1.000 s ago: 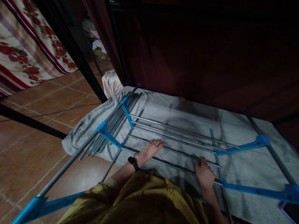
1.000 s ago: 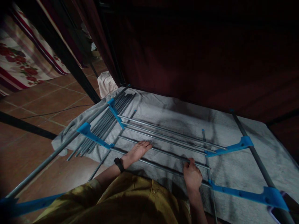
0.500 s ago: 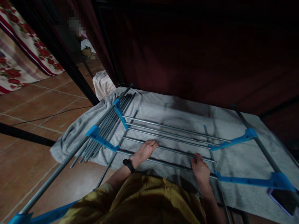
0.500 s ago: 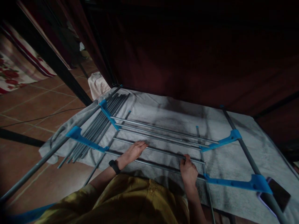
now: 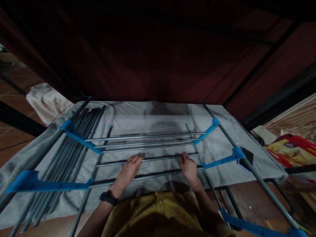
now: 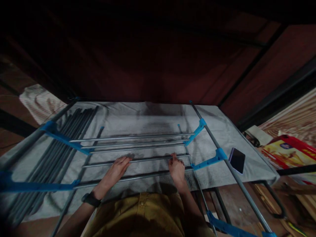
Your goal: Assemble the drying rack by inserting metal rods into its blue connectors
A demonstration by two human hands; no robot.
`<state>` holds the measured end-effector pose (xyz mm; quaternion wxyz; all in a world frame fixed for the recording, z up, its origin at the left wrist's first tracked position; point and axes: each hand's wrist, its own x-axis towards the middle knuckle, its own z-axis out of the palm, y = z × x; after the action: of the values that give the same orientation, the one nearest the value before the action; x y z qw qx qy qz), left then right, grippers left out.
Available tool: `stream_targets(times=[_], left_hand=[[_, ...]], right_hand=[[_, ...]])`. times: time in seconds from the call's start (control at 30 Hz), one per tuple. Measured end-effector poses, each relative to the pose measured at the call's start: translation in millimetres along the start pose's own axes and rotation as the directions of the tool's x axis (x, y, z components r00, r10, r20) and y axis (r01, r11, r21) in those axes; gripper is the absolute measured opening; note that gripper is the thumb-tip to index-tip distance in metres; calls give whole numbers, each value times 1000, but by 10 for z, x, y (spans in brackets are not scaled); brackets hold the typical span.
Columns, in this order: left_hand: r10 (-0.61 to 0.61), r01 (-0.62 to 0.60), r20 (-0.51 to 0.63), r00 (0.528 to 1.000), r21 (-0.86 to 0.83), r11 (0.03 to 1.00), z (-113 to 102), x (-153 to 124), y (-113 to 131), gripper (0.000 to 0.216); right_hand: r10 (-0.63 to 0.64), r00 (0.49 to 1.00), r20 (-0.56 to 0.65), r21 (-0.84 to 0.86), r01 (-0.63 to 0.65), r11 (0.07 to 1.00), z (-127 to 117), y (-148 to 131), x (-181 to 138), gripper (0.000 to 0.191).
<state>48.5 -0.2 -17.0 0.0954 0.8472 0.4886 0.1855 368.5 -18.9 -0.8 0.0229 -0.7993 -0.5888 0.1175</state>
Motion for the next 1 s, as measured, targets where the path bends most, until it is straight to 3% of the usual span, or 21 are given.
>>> stream_targets(times=[0.43, 0.53, 0.63, 0.73, 0.83, 0.93, 1.0], left_hand=[[37, -37, -22, 999, 18, 999, 115, -7, -118, 30], [33, -34, -36, 999, -18, 999, 93, 3, -114, 31], [40, -41, -54, 998, -32, 999, 74, 10, -123, 33], [42, -44, -62, 997, -29, 999, 64, 15, -131, 33], [43, -44, -65, 997, -16, 999, 58, 15, -123, 32], [39, -38, -63, 997, 6, 999, 56, 7, -108, 32], [34, -32, -56, 998, 31, 999, 56, -2, -100, 32]], right_hand=[[-32, 998, -55, 83, 36, 996, 27, 24, 8, 36], [-43, 994, -97, 194, 61, 979, 77, 70, 25, 40], [-29, 985, -169, 439, 102, 892, 137, 121, 39, 48], [68, 971, -231, 746, 131, 653, 187, 146, 49, 50], [268, 943, -196, 949, 113, 295, 210, 142, 73, 42], [385, 922, 48, 989, 11, -150, 193, 142, 105, 40], [334, 923, 189, 942, -75, -326, 168, 155, 121, 34]])
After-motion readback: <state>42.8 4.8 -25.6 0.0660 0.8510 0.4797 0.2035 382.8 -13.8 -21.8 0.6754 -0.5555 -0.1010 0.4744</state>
